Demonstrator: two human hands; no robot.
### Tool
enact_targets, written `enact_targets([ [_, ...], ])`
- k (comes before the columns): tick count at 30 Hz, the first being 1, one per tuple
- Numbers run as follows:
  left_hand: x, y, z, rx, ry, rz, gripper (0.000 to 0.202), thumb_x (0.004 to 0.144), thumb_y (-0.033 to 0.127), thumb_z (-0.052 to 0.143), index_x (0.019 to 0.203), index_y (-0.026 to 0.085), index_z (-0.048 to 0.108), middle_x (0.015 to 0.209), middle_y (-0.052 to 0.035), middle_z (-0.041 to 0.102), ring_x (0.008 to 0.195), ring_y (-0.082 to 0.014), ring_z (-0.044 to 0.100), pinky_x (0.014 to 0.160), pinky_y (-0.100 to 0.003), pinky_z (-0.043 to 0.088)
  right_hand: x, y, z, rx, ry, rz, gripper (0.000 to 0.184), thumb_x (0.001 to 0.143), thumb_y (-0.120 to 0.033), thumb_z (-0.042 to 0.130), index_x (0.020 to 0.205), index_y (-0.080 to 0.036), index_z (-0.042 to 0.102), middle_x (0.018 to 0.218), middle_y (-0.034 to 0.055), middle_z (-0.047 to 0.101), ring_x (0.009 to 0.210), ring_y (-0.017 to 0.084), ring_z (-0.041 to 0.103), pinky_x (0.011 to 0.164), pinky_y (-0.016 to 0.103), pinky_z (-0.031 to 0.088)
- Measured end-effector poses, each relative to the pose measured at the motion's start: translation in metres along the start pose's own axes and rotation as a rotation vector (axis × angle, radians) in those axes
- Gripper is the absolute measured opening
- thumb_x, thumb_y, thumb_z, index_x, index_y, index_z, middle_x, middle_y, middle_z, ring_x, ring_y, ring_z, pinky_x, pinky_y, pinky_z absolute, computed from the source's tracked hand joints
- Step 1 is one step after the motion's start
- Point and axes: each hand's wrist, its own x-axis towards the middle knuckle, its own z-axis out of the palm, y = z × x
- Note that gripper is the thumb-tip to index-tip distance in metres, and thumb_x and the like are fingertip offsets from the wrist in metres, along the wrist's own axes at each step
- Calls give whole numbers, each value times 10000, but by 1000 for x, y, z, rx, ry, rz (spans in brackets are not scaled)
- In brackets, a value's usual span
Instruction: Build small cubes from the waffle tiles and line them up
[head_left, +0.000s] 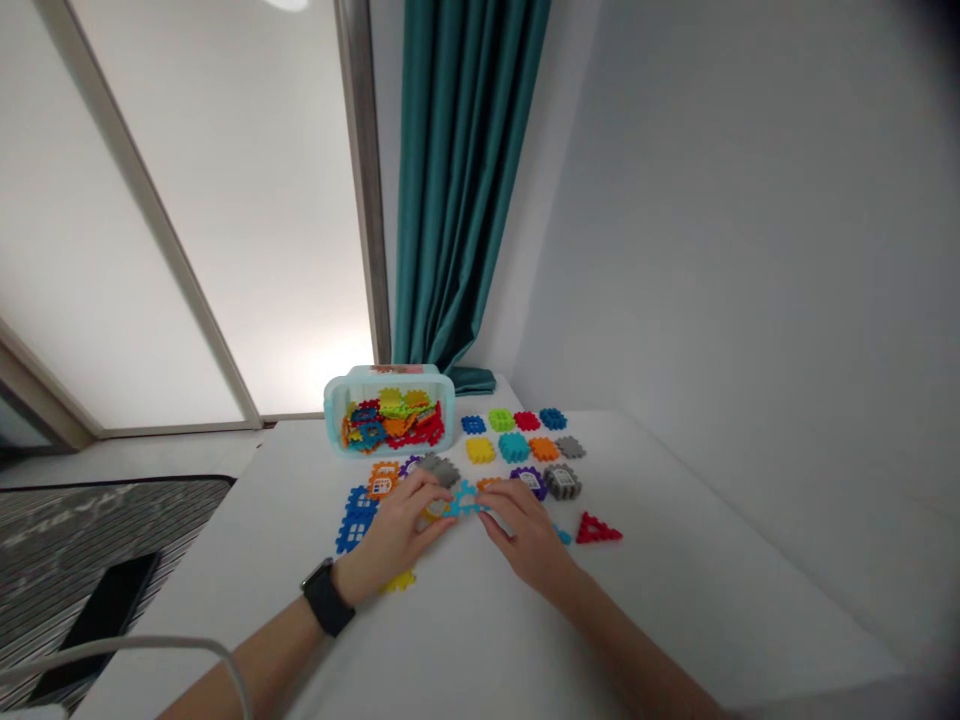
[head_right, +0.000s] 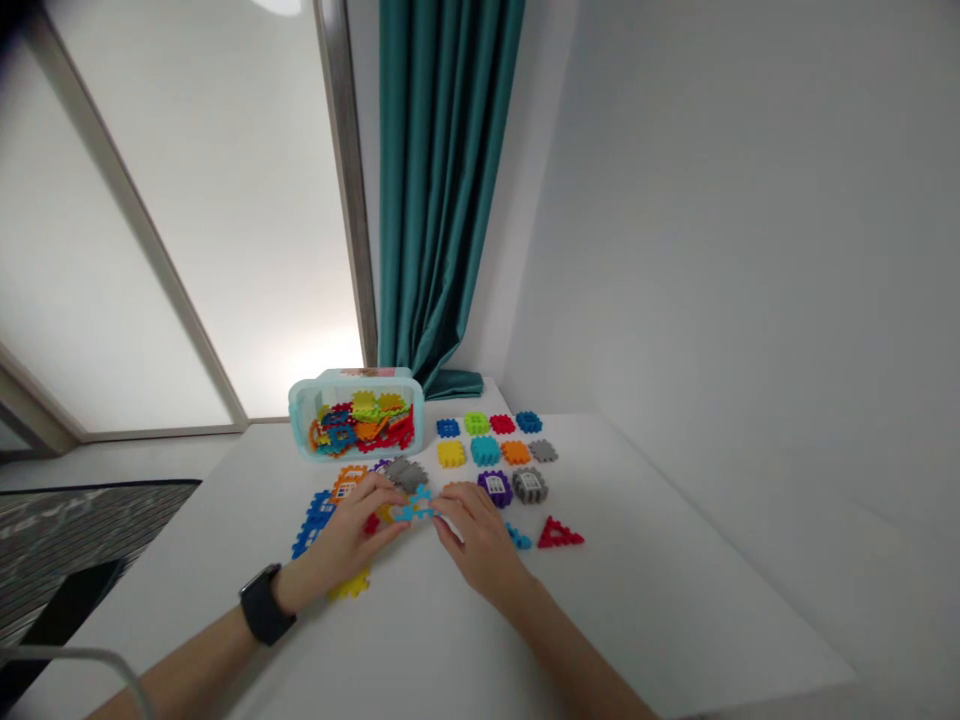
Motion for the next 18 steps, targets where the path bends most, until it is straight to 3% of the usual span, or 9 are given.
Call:
enact_targets([
  [12, 32, 31, 85, -32, -113, -23, 110, 912, 281, 668, 992, 216, 631, 1025, -70, 638, 986, -235, 609, 859, -357, 506, -63, 37, -59, -121, 45, 206, 151, 964, -215, 577, 1077, -243, 674, 984, 78, 715, 927, 237, 664, 846, 412, 551],
  [18, 43, 34, 111, 39, -184, -61, 122, 854, 227, 707, 959, 216, 644, 1025, -59, 654, 1012, -246, 609, 902, -385, 482, -78, 50, -72, -151, -39, 245, 99, 962, -193, 585, 990, -224, 674, 939, 66, 726, 910, 240, 640, 841, 417, 508],
])
